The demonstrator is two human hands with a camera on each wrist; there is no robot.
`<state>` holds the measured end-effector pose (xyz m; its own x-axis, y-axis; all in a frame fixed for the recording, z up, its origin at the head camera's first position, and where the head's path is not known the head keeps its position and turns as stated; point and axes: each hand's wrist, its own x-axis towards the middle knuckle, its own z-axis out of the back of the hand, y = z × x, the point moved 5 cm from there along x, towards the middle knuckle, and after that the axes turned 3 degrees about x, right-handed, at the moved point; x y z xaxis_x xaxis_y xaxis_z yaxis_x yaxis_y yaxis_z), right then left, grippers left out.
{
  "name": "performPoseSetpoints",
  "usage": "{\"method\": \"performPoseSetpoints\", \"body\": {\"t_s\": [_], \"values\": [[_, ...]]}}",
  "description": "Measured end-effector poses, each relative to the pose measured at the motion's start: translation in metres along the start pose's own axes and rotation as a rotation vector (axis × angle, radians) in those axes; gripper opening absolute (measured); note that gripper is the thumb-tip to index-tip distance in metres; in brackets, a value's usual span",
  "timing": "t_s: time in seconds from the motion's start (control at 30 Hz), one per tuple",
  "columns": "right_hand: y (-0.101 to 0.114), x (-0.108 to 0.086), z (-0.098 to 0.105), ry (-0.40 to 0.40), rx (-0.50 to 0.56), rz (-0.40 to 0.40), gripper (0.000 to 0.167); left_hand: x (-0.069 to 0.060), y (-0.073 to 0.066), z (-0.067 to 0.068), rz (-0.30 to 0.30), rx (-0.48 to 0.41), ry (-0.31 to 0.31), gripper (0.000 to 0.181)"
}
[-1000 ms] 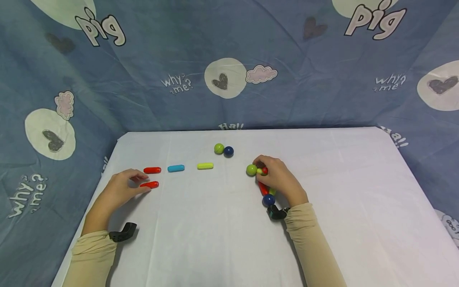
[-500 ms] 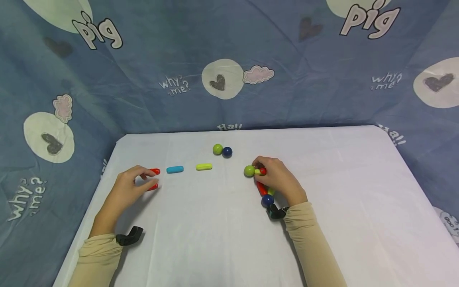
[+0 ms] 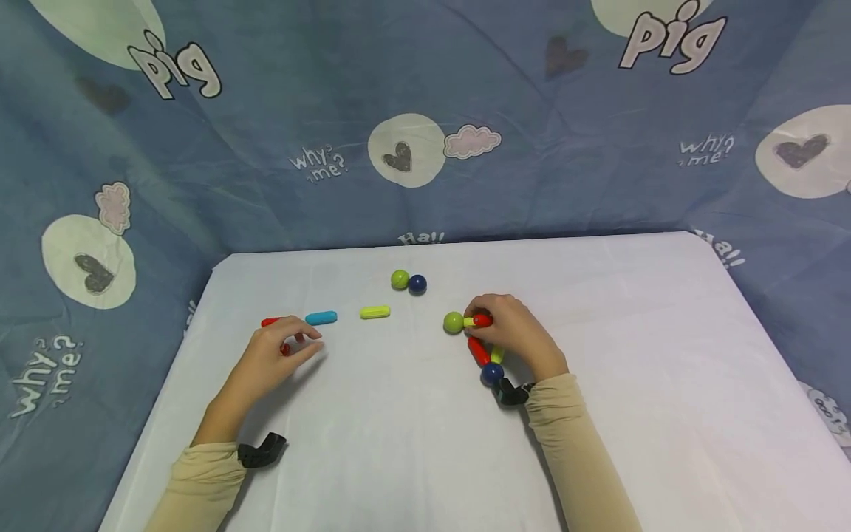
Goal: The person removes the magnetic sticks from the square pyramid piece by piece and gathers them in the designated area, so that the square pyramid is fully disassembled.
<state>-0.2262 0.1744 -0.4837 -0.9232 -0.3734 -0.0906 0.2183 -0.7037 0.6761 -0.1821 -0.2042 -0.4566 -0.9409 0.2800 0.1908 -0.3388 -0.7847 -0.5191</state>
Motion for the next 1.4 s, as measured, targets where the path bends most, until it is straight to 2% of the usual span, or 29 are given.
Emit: {"method": "performPoseSetpoints", "body": {"t_s": [0.17,0.33,0.47,0.6,0.77,0.97,1.23,1.4], "values": [[-0.001,0.0,-0.003,0.002,0.026,0.005,0.021,0.007,-0.029,-0.027,-0.032,-0.021,0.068,0.015],[-0.003,-0.001,-0.006,0.006,0.057,0.015,0.018,0.023,-0.07,-0.066,-0.078,-0.063,0.139,0.018],[-0.004,-0.001,-0.009,0.014,0.092,0.031,0.017,0.042,-0.098,-0.091,-0.091,-0.119,0.14,0.028],[-0.005,0.0,-0.012,0.031,0.121,0.047,0.017,0.06,-0.115,-0.108,-0.064,-0.134,0.136,0.041],[-0.004,0.002,-0.012,0.021,0.129,0.076,0.018,0.077,-0.124,-0.126,-0.024,-0.113,0.185,0.049],[-0.003,0.004,-0.009,0.012,0.121,0.113,0.019,0.086,-0.131,-0.14,-0.042,-0.08,0.189,0.038],[-0.002,0.004,-0.006,0.015,0.133,0.092,0.017,0.086,-0.13,-0.139,-0.033,-0.118,0.165,0.029],[-0.004,0.003,-0.008,0.02,0.123,0.079,0.017,0.086,-0.124,-0.135,-0.017,-0.117,0.15,0.027]]}}
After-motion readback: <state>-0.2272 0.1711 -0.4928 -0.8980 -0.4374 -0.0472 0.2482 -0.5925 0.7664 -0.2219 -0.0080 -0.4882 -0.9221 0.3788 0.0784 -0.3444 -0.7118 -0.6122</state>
